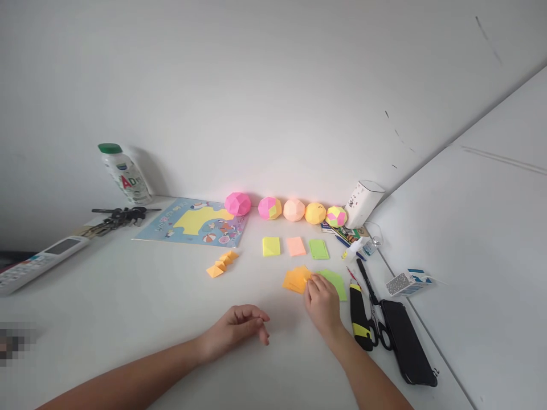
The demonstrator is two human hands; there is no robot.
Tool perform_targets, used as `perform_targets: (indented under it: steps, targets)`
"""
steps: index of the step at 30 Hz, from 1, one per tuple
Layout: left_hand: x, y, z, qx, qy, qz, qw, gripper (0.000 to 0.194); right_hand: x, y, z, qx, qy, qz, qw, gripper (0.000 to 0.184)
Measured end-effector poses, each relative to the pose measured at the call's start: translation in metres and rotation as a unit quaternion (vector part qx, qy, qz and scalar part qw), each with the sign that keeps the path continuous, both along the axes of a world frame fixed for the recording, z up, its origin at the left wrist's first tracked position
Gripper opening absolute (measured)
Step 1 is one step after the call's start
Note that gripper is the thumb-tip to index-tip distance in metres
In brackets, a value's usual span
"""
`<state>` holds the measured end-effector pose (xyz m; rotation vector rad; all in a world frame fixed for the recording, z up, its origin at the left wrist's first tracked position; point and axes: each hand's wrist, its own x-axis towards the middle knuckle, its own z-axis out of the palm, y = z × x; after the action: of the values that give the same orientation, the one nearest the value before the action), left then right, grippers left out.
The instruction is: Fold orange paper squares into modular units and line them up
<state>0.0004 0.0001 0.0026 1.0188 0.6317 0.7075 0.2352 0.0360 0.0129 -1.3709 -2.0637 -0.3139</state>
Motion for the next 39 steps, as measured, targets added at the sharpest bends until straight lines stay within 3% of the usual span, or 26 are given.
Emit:
perform_targets:
  steps: [3, 6, 10, 13, 15, 17, 18, 21, 23, 26, 32, 39]
  targets:
    - [-0.001, 0.004, 0.004, -0.043, -0.046, 0.027, 0.998, 0.032, -0.016, -0.017, 0.023, -0.054, 0.211, 0.033, 0.976, 0.021]
    - [-0.001, 0.004, 0.010, -0.047, -0.078, 0.019, 0.996, 0.036, -0.043, -0.035, 0.036, -0.240, 0.354, 0.055, 0.902, 0.031]
    - [0.000, 0.004, 0.020, -0.025, -0.087, 0.024, 0.996, 0.032, -0.067, -0.042, 0.029, -0.383, 0.450, 0.105, 0.800, 0.033]
    - [-0.003, 0.007, 0.023, -0.045, -0.087, 0.024, 0.995, 0.026, -0.066, -0.035, 0.021, -0.462, 0.493, 0.176, 0.716, 0.026]
    - [-0.006, 0.011, 0.021, -0.072, -0.082, -0.003, 0.994, 0.024, -0.059, -0.031, 0.017, -0.478, 0.497, 0.216, 0.691, 0.036]
    - [-0.009, 0.015, 0.017, -0.096, -0.064, -0.042, 0.992, 0.023, -0.050, -0.028, 0.014, -0.481, 0.468, 0.252, 0.697, 0.053]
    - [-0.009, 0.016, 0.015, -0.105, -0.051, -0.057, 0.991, 0.023, -0.047, -0.027, 0.012, -0.474, 0.445, 0.268, 0.711, 0.050]
    - [-0.010, 0.018, 0.009, -0.127, -0.021, -0.026, 0.991, 0.021, -0.040, -0.025, 0.006, -0.368, 0.359, 0.298, 0.804, 0.021]
    - [-0.008, 0.019, 0.006, -0.128, -0.007, 0.033, 0.991, 0.025, -0.040, -0.025, 0.001, -0.262, 0.281, 0.295, 0.875, 0.016]
    - [-0.006, 0.017, 0.005, -0.105, 0.035, 0.081, 0.991, 0.032, -0.044, -0.027, -0.004, -0.160, 0.167, 0.274, 0.933, 0.015]
    - [-0.002, 0.010, 0.011, -0.065, 0.100, 0.065, 0.991, 0.037, -0.056, -0.039, 0.001, -0.081, 0.095, 0.292, 0.948, 0.012]
    - [0.001, 0.005, 0.011, -0.052, 0.103, 0.095, 0.989, 0.038, -0.061, -0.046, 0.004, -0.110, 0.120, 0.287, 0.944, 0.016]
